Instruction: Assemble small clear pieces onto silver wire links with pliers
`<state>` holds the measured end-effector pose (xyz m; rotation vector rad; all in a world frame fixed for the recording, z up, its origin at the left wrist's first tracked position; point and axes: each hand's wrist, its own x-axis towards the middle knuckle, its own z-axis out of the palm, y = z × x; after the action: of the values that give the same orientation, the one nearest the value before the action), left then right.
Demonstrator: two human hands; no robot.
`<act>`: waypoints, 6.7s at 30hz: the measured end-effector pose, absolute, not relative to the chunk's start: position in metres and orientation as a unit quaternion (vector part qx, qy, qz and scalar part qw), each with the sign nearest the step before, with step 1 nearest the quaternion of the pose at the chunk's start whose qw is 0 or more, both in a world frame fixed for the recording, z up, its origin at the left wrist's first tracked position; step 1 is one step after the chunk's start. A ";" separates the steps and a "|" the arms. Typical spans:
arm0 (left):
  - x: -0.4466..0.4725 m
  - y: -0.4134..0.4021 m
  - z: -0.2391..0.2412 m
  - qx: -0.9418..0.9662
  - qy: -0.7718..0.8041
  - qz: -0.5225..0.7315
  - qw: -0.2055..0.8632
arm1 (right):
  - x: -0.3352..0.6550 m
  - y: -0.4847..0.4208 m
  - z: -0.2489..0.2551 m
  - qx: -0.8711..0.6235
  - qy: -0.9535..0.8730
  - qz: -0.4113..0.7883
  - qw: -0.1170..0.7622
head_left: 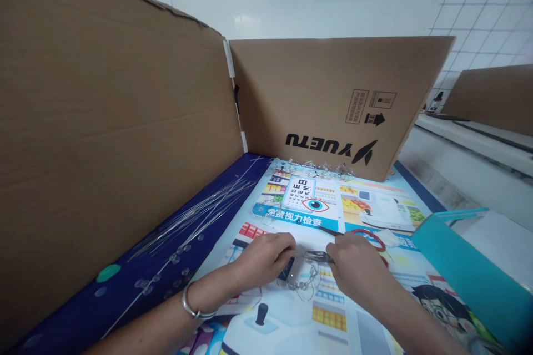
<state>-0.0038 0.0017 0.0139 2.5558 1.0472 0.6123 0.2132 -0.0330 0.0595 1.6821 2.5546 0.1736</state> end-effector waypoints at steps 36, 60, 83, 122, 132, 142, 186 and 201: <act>0.007 0.001 0.003 0.863 0.423 0.245 0.124 | 0.188 -0.035 0.045 0.515 0.842 0.148 0.063; 0.012 0.015 0.012 0.881 0.443 0.162 0.025 | 0.183 -0.035 0.041 0.551 0.823 0.128 0.061; 0.015 0.009 0.015 0.902 0.418 0.109 -0.005 | 0.158 -0.010 0.074 0.546 0.810 0.106 0.186; -0.001 0.006 0.015 0.884 0.329 0.249 0.218 | 0.172 -0.029 0.050 0.562 0.813 0.130 0.082; -0.004 0.007 0.007 0.892 0.312 0.255 0.205 | 0.178 -0.033 0.044 0.557 0.819 0.116 0.069; -0.004 0.003 0.011 0.907 0.296 0.237 0.184 | 0.185 -0.035 0.042 0.554 0.824 0.103 0.061; 0.000 0.000 0.001 0.889 0.353 0.234 0.172 | 0.192 -0.026 0.024 0.516 0.848 0.119 0.009; 0.000 -0.001 0.000 0.887 0.326 0.277 0.177 | 0.193 -0.027 0.021 0.528 0.843 0.106 -0.013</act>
<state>-0.0003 -0.0007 0.0002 2.5094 0.9225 0.7836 0.1932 -0.0272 0.0212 1.6719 2.6685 0.3352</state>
